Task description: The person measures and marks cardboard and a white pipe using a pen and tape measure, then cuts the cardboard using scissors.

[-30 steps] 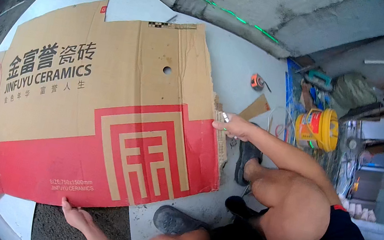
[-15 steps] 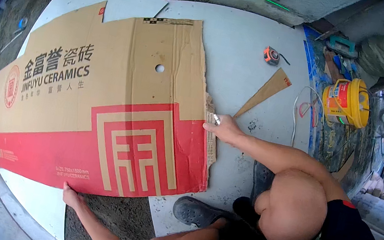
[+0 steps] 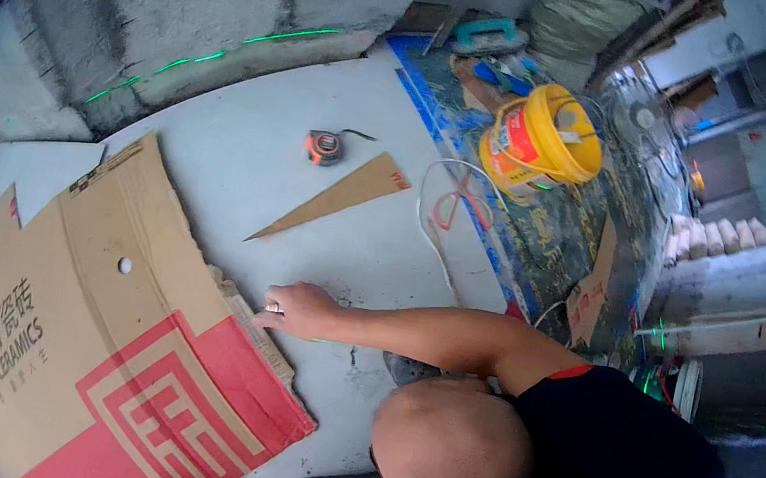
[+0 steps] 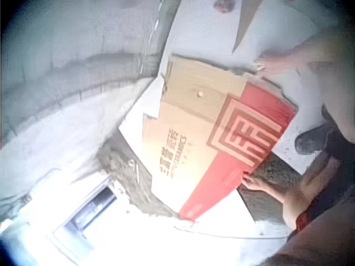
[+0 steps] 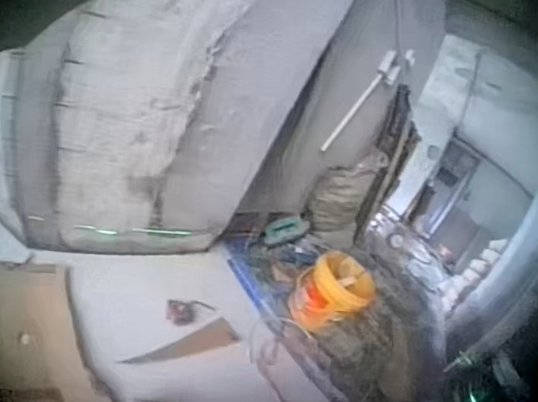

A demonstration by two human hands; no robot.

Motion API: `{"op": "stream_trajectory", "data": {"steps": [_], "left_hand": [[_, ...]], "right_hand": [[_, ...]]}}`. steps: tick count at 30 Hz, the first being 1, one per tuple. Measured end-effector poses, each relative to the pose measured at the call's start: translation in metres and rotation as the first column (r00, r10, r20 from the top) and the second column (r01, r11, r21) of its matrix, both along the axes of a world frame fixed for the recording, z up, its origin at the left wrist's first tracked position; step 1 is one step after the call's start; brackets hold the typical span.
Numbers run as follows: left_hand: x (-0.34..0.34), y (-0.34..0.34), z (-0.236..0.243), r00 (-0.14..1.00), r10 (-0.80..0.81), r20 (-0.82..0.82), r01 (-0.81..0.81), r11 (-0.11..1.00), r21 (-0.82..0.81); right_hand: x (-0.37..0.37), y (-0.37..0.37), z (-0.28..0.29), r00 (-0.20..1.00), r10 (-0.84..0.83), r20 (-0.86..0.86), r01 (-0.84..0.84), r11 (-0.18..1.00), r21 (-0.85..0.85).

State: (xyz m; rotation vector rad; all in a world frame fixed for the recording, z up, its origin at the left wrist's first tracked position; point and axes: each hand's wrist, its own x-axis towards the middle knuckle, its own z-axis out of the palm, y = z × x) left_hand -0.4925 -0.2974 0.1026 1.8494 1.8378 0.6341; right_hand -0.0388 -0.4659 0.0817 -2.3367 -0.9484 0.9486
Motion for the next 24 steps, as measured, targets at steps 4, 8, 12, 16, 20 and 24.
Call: {"op": "stream_trajectory", "data": {"steps": [4,8,12,16,20,24], "left_hand": [[-0.005,-0.008,0.019,0.985,-0.050,0.166,0.074,0.988,-0.139],[0.032,-0.011,0.034,0.970,-0.238,-0.036,0.226,0.951,-0.210],[0.078,-0.013,0.043,0.893,-0.423,-0.152,0.374,0.887,-0.272],[0.107,-0.013,0.053,0.834,-0.511,-0.208,0.446,0.846,-0.292],[0.123,-0.016,0.058,0.800,-0.572,-0.179,0.480,0.790,-0.382],[0.129,-0.013,0.063,0.794,-0.589,-0.152,0.480,0.760,-0.439]], "right_hand": [[0.054,-0.103,0.005,0.963,-0.270,-0.014,0.265,0.933,0.245],[0.129,-0.286,0.024,0.692,-0.593,0.411,0.676,0.732,-0.082],[0.132,-0.451,0.049,0.578,-0.690,0.436,0.809,0.553,-0.197],[0.078,-0.475,0.060,0.617,-0.735,0.282,0.755,0.451,-0.475],[0.020,-0.534,0.044,0.631,-0.675,0.383,0.726,0.340,-0.597],[-0.027,-0.588,0.051,0.649,-0.643,0.406,0.699,0.294,-0.652]]}}
